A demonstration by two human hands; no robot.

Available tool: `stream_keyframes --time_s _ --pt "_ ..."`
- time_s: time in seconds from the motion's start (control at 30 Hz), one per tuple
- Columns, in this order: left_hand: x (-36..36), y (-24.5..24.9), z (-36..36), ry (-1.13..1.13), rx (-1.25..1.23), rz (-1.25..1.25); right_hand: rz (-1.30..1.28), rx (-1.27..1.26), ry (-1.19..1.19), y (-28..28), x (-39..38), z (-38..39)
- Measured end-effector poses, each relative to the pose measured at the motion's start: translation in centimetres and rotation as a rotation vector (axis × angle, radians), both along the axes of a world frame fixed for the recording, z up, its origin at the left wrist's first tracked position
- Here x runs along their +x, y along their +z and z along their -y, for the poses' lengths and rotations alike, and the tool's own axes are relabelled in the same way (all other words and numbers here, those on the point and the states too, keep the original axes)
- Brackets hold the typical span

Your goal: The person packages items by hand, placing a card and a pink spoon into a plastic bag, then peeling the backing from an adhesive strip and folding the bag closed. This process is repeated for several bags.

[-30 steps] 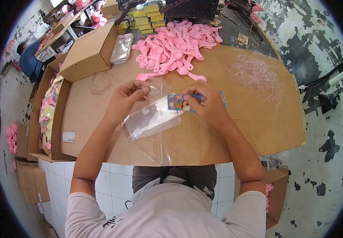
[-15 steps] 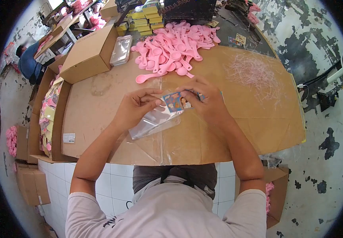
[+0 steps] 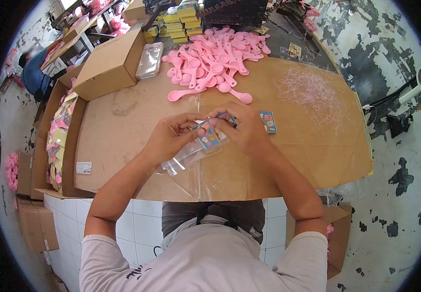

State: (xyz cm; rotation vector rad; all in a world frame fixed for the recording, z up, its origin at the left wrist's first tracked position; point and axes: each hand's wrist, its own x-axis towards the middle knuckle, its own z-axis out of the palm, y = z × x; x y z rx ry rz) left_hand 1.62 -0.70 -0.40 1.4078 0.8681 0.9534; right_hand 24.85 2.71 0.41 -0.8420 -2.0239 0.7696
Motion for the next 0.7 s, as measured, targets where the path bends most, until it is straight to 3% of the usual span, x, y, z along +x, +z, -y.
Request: stream_keyframes --time_s 0.03,0.13,0.23,0.33,0.43,0.53,0.63,0.7 --pt "0.2 -0.2 0.1 -0.007 0.004 0.021 -0.041 -0.019 0.010 -0.4 -0.5 0.3" --pt "0.0 0.0 0.0 0.004 0.000 0.001 -0.444 -0.473 0.048 -0.2 -1.5 1.4" --pt "-0.2 -0.1 -0.3 0.084 0.026 0.007 -0.457 -0.273 -0.197 -1.0 -0.5 -0.3" --pt "-0.3 -0.1 -0.3 0.114 0.026 0.034 0.040 -0.051 -0.071 0.9 0.1 0.7" --pt "-0.4 0.0 -0.3 0.115 0.027 0.005 0.026 -0.071 0.194 -0.2 0.2 -0.3" --pt "-0.5 -0.3 -0.5 0.157 0.006 -0.007 0.205 -0.188 0.093 1.7 0.9 -2.5" --pt "-0.7 -0.9 -1.0 0.158 -0.017 -0.020 0.427 0.383 -0.196 -0.3 1.8 -6.9" --pt "-0.9 -0.7 -1.2 0.128 -0.036 -0.036 0.459 0.356 -0.235 -1.5 1.5 -8.7"
